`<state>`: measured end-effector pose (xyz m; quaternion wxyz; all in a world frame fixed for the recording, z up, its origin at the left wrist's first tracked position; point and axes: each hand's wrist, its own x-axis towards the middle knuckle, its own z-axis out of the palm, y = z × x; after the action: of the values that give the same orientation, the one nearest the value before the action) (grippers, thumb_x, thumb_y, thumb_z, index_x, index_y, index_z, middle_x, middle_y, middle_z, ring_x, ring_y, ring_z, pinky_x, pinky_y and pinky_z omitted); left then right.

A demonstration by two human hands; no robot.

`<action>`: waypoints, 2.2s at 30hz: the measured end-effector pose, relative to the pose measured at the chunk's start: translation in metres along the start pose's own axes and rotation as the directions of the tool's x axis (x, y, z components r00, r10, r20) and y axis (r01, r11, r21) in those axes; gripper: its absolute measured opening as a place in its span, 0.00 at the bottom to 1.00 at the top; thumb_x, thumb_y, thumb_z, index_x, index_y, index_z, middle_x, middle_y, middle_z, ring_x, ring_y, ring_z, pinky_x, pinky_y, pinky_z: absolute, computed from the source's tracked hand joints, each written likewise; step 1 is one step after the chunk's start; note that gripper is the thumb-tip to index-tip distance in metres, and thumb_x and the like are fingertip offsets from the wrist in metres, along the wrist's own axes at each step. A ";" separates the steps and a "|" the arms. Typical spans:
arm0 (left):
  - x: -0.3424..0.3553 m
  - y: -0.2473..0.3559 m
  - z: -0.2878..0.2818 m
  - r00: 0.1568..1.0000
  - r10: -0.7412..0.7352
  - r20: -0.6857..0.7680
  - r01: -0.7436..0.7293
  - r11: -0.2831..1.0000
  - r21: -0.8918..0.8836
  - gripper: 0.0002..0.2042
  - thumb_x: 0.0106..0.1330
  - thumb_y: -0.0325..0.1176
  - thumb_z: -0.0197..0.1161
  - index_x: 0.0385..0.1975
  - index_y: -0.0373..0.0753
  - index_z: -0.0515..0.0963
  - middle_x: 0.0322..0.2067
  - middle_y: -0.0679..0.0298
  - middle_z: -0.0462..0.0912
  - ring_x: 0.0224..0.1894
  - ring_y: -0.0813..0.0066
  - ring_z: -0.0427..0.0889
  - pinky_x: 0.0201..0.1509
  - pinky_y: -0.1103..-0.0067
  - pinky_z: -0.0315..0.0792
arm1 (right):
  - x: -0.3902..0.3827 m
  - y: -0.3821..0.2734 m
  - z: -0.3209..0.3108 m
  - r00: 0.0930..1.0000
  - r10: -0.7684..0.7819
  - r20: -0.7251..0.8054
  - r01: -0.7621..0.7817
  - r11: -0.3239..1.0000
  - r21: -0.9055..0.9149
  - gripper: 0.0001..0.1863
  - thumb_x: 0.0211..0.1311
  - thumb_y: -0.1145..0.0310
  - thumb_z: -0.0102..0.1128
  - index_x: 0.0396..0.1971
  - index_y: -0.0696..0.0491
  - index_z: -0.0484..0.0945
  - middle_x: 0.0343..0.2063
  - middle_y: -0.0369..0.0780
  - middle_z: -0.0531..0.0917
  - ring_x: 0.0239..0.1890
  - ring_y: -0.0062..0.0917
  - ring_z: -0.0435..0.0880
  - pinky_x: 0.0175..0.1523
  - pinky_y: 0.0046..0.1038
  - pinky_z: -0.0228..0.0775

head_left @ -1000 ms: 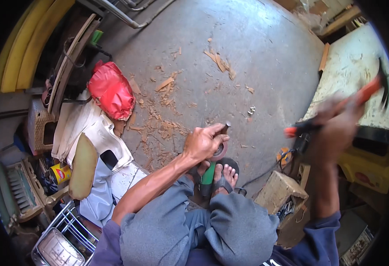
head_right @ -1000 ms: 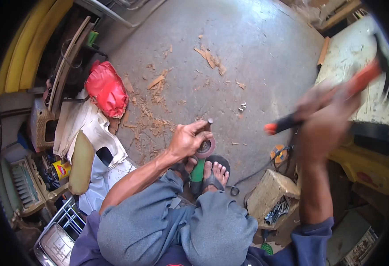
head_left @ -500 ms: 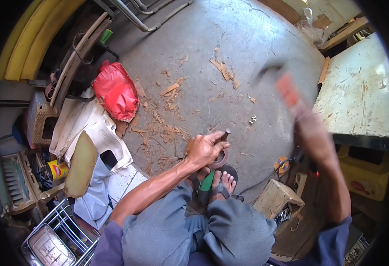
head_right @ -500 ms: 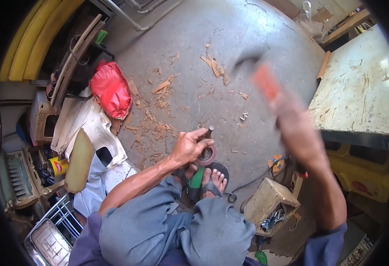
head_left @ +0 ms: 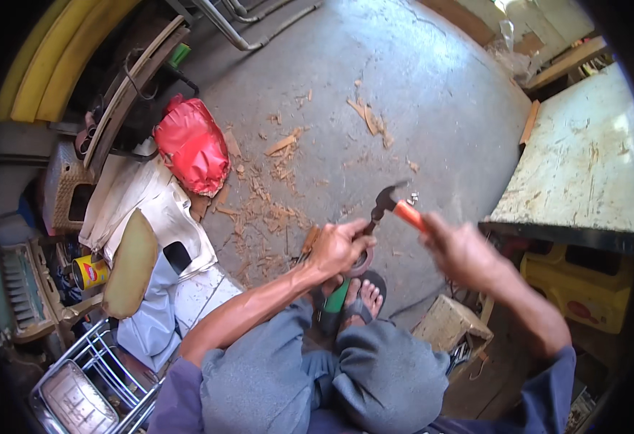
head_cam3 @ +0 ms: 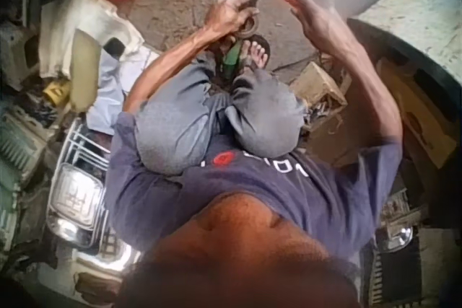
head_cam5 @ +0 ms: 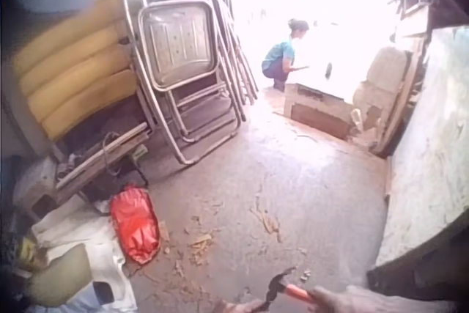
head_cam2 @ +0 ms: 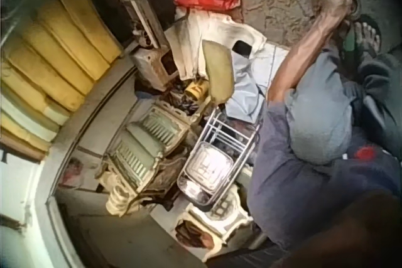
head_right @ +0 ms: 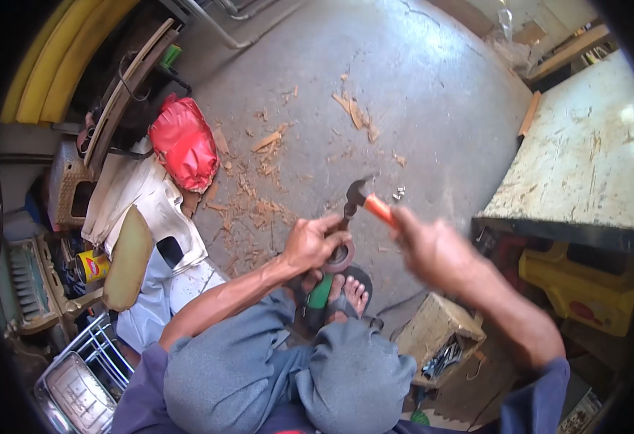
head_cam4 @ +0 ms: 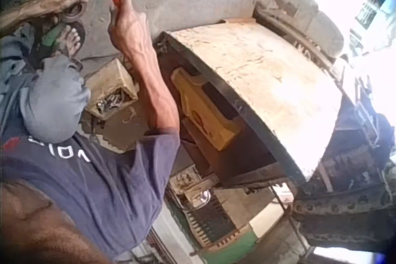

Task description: The person uses a hammer to strike a metal rod held against a grinding tool on the floor, then uses pliers to manipulate a small metal part.

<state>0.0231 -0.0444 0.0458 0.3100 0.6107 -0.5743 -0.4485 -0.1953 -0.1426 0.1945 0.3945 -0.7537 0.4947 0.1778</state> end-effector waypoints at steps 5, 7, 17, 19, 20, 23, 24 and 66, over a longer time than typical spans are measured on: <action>-0.005 -0.007 -0.008 0.973 -0.230 0.033 0.232 0.970 -0.068 0.11 0.65 0.34 0.70 0.43 0.35 0.83 0.28 0.58 0.88 0.30 0.86 0.80 0.33 0.77 0.77 | 0.012 -0.005 -0.019 0.774 0.132 -0.619 0.389 0.673 0.629 0.18 0.80 0.54 0.45 0.55 0.51 0.75 0.28 0.39 0.83 0.19 0.22 0.75 0.29 0.29 0.71; 0.003 -0.003 -0.004 0.975 -0.218 0.045 0.221 0.972 -0.076 0.11 0.65 0.33 0.70 0.43 0.35 0.83 0.29 0.59 0.89 0.31 0.86 0.79 0.33 0.77 0.77 | 0.004 0.006 0.003 0.936 -0.090 -0.342 0.209 0.921 0.330 0.16 0.79 0.56 0.48 0.53 0.51 0.75 0.23 0.35 0.78 0.18 0.20 0.73 0.30 0.28 0.70; -0.011 -0.011 -0.004 0.983 -0.179 0.040 0.182 0.979 -0.091 0.13 0.67 0.34 0.69 0.48 0.35 0.83 0.32 0.61 0.90 0.35 0.87 0.82 0.37 0.79 0.79 | 0.001 -0.005 -0.009 0.981 -0.171 -0.087 0.176 0.983 0.057 0.18 0.78 0.59 0.52 0.56 0.57 0.76 0.29 0.51 0.86 0.27 0.31 0.86 0.32 0.42 0.78; -0.011 -0.017 0.000 0.993 -0.110 -0.047 0.101 0.981 -0.166 0.14 0.68 0.34 0.69 0.49 0.35 0.83 0.32 0.61 0.90 0.34 0.87 0.82 0.36 0.79 0.79 | 0.014 0.006 -0.030 0.854 -0.274 -0.442 0.363 0.922 0.131 0.19 0.78 0.58 0.51 0.58 0.56 0.75 0.29 0.49 0.87 0.27 0.29 0.85 0.32 0.41 0.77; -0.011 -0.005 -0.009 0.960 -0.280 0.025 0.281 0.954 -0.105 0.14 0.67 0.35 0.69 0.48 0.35 0.83 0.33 0.61 0.90 0.34 0.87 0.81 0.36 0.80 0.78 | 0.014 -0.002 -0.030 0.818 -0.163 -0.552 0.316 0.928 0.195 0.18 0.79 0.59 0.49 0.57 0.56 0.75 0.29 0.47 0.87 0.27 0.30 0.86 0.33 0.40 0.78; -0.013 -0.004 -0.006 0.978 -0.205 0.040 0.209 0.962 -0.177 0.14 0.68 0.36 0.69 0.48 0.34 0.83 0.32 0.61 0.90 0.33 0.87 0.81 0.35 0.79 0.78 | 0.020 -0.003 -0.008 0.807 -0.254 -0.533 0.290 0.957 -0.018 0.17 0.80 0.62 0.43 0.56 0.55 0.75 0.27 0.47 0.86 0.27 0.40 0.86 0.34 0.44 0.79; -0.010 0.002 -0.008 0.966 -0.250 0.059 0.257 0.951 -0.175 0.13 0.67 0.35 0.70 0.46 0.34 0.83 0.31 0.63 0.90 0.33 0.88 0.80 0.35 0.79 0.78 | 0.013 -0.009 -0.009 0.962 -0.171 -0.213 0.168 0.985 -0.034 0.17 0.80 0.62 0.43 0.56 0.55 0.74 0.27 0.49 0.86 0.27 0.45 0.86 0.35 0.46 0.79; -0.043 -0.015 0.003 0.983 -0.185 -0.020 0.167 0.924 -0.344 0.05 0.69 0.28 0.68 0.41 0.35 0.82 0.34 0.65 0.89 0.37 0.84 0.85 0.40 0.81 0.80 | -0.009 0.000 0.027 0.953 -0.134 -0.270 0.157 0.985 0.068 0.12 0.79 0.56 0.47 0.50 0.46 0.71 0.11 0.46 0.75 0.13 0.48 0.78 0.21 0.49 0.68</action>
<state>0.0294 0.0001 0.0388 0.3844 0.6083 -0.4226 -0.5511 -0.1963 -0.1159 0.1833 0.3702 -0.7867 0.4934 0.0237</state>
